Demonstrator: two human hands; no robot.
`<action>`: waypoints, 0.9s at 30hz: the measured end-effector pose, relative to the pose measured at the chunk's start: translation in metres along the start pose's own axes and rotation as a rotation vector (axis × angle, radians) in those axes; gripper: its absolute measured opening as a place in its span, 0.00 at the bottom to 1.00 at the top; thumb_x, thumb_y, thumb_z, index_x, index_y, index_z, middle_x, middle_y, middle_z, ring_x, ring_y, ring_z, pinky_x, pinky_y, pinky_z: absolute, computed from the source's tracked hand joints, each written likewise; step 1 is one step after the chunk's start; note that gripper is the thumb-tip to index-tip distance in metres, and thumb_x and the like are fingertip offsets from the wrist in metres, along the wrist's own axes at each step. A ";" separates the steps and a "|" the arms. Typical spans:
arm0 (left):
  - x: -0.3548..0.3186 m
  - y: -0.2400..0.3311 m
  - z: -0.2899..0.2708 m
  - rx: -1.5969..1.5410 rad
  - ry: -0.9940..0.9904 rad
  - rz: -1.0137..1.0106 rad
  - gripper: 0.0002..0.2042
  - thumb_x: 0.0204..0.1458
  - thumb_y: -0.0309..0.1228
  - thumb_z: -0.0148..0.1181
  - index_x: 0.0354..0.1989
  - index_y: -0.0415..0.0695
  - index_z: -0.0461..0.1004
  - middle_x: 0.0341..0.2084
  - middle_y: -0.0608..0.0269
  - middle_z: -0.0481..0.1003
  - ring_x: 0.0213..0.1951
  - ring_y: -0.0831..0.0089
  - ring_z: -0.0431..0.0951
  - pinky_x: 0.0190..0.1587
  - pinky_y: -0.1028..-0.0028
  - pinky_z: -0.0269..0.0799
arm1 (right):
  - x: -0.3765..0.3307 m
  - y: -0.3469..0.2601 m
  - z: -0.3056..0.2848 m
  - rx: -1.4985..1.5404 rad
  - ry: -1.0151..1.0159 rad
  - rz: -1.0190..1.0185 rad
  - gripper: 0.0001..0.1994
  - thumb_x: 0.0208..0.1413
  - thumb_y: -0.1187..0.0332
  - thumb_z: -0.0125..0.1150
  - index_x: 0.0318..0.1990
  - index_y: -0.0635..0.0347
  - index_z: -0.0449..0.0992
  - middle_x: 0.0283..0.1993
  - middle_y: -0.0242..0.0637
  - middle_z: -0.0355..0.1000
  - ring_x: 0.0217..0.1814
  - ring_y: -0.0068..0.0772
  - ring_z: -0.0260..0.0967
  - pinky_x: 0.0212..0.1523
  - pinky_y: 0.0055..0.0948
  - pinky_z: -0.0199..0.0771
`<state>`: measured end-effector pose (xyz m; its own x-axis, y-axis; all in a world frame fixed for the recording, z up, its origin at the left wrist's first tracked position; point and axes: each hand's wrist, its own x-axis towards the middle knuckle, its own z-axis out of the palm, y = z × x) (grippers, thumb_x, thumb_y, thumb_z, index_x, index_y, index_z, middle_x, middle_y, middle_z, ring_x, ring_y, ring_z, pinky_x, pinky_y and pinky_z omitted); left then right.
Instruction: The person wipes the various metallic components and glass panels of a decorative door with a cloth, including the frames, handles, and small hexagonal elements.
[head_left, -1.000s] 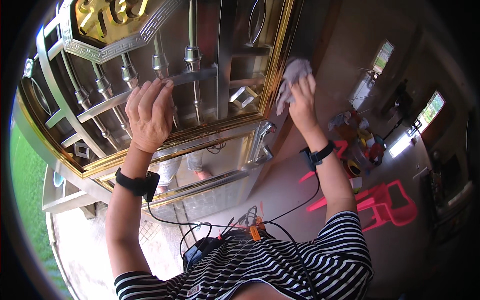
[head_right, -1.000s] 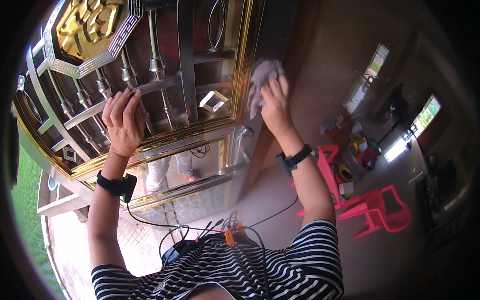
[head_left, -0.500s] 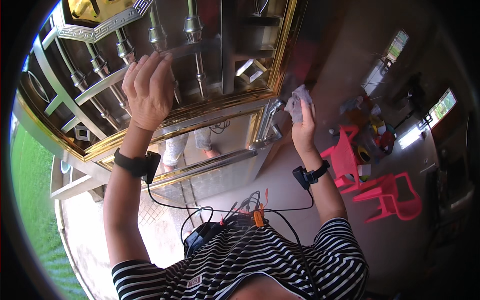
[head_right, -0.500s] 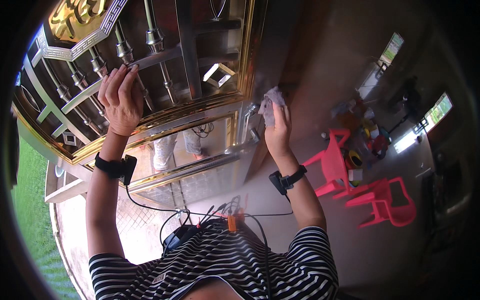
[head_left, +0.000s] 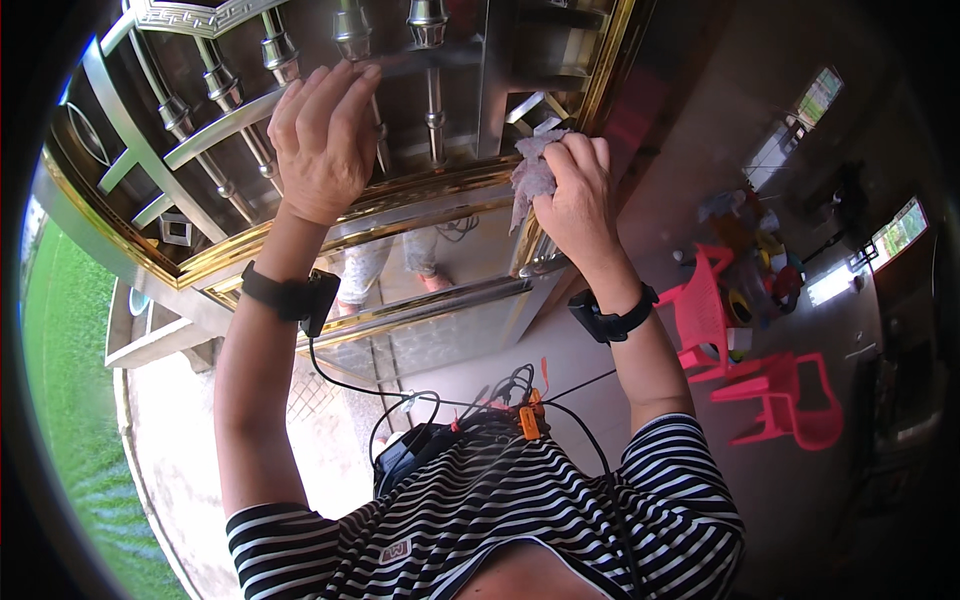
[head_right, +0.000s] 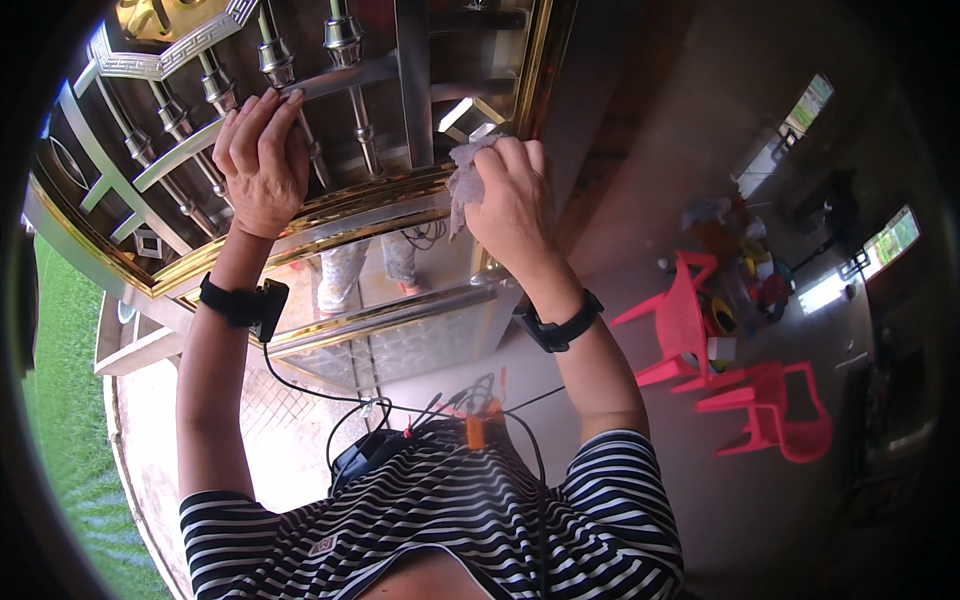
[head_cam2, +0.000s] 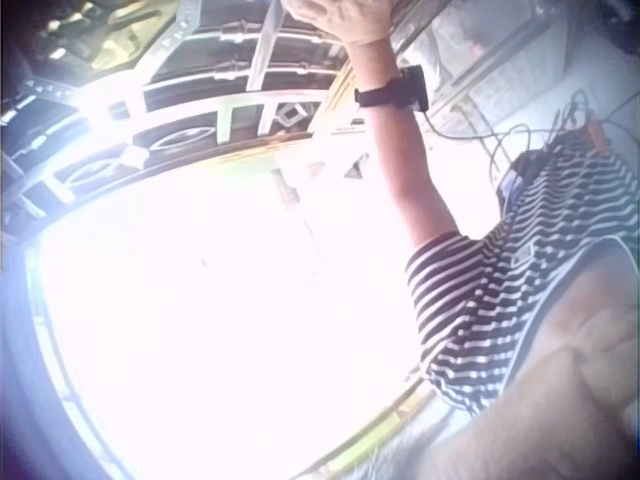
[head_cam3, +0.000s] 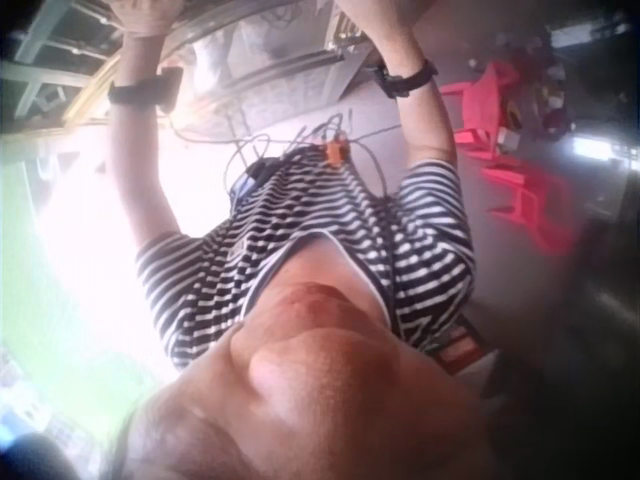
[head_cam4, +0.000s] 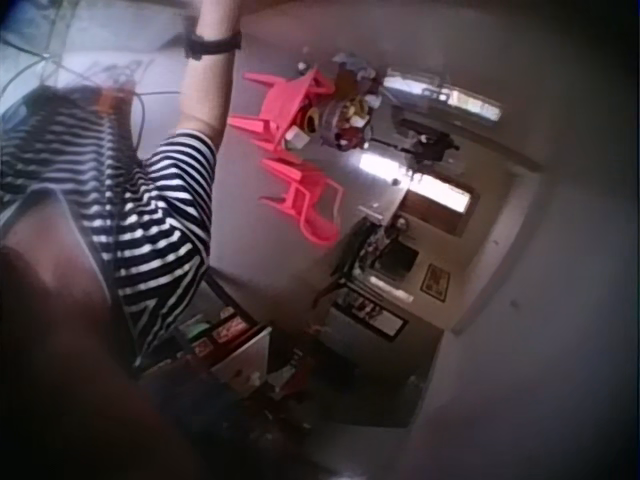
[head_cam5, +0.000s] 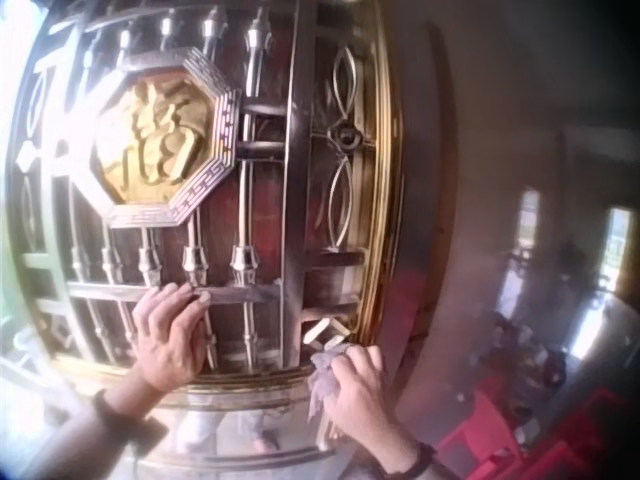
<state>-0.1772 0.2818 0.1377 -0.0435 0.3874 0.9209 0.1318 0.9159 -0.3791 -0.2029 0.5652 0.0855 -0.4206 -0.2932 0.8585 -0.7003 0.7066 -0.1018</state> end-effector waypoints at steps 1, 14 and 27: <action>0.000 -0.001 -0.001 0.002 0.017 0.003 0.21 0.54 0.24 0.61 0.58 0.49 0.72 0.55 0.65 0.71 0.59 0.66 0.68 0.64 0.65 0.61 | -0.001 -0.001 -0.003 -0.036 -0.015 -0.007 0.15 0.35 0.80 0.62 0.36 0.62 0.74 0.43 0.41 0.69 0.46 0.49 0.64 0.50 0.42 0.67; 0.001 0.002 0.000 -0.009 0.001 -0.002 0.22 0.53 0.24 0.60 0.58 0.50 0.73 0.56 0.66 0.71 0.60 0.66 0.67 0.64 0.66 0.60 | -0.040 -0.075 0.058 0.139 0.034 -0.073 0.16 0.54 0.78 0.55 0.51 0.71 0.70 0.52 0.51 0.59 0.50 0.53 0.61 0.54 0.44 0.68; -0.001 0.002 -0.001 0.046 -0.006 0.019 0.21 0.54 0.25 0.60 0.58 0.50 0.73 0.56 0.66 0.71 0.60 0.67 0.67 0.64 0.66 0.59 | -0.031 0.002 0.007 -0.062 0.197 0.007 0.12 0.47 0.79 0.64 0.41 0.62 0.76 0.50 0.43 0.68 0.50 0.52 0.66 0.51 0.43 0.70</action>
<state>-0.1755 0.2833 0.1366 -0.0477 0.4055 0.9128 0.0867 0.9121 -0.4007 -0.1951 0.5709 0.0556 -0.3005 -0.1612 0.9401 -0.6582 0.7483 -0.0821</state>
